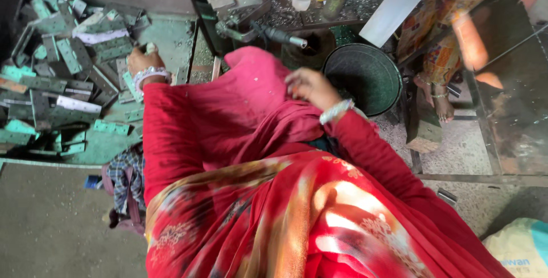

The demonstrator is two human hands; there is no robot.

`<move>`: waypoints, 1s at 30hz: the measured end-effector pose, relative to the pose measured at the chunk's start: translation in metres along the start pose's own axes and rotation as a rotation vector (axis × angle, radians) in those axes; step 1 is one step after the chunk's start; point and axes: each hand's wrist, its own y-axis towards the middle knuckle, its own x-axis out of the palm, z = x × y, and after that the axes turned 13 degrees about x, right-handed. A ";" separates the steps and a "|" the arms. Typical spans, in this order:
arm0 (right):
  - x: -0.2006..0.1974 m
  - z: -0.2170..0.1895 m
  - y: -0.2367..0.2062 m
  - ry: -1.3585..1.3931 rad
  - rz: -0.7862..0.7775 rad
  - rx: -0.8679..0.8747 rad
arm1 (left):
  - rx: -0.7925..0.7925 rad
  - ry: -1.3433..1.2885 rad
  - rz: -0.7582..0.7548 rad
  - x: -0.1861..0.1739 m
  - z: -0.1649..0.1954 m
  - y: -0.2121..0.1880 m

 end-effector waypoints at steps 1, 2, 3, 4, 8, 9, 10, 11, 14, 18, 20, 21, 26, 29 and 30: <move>-0.007 0.000 0.017 0.259 -0.004 0.201 | 0.002 -0.002 0.026 -0.002 0.002 -0.001; -0.009 0.004 0.031 -0.026 0.203 0.055 | 0.003 -0.004 0.053 -0.003 0.004 -0.003; -0.009 0.010 0.045 -0.310 0.406 -0.099 | 0.009 -0.003 0.066 -0.005 0.007 -0.005; -0.011 0.015 0.057 -0.399 0.440 -0.089 | 0.015 -0.002 0.079 -0.008 0.010 -0.007; -0.014 0.029 0.082 -0.537 0.514 -0.146 | -0.042 -0.012 0.074 -0.017 0.019 -0.012; -0.016 0.027 0.083 -0.515 0.511 -0.184 | -0.027 -0.016 0.052 -0.018 0.021 -0.013; -0.023 0.024 0.085 -0.567 0.530 -0.171 | -0.012 -0.018 0.028 -0.019 0.022 -0.013; -0.032 0.019 0.086 -0.619 0.550 -0.156 | -0.026 -0.017 0.040 -0.019 0.023 -0.012; -0.061 -0.015 0.085 -0.716 0.734 -0.520 | -0.049 0.002 0.057 -0.015 0.025 -0.011; -0.093 -0.067 0.083 -0.718 0.768 -0.673 | -0.048 -0.013 0.097 -0.008 0.026 -0.010; -0.103 -0.087 0.076 -1.043 0.893 -0.754 | -0.005 -0.036 0.187 -0.006 0.025 -0.011; -0.105 -0.093 0.073 -1.209 0.954 -0.789 | 0.016 -0.048 0.228 -0.006 0.025 -0.012; -0.129 -0.126 0.045 -1.088 0.181 -0.148 | -0.018 -0.022 0.072 -0.009 0.025 -0.015; -0.127 -0.144 0.039 -1.071 -0.121 -0.128 | -0.061 -0.051 -0.027 -0.012 0.027 -0.018; -0.124 -0.147 0.035 -1.052 -0.228 -0.115 | -0.062 -0.057 -0.048 -0.012 0.028 -0.020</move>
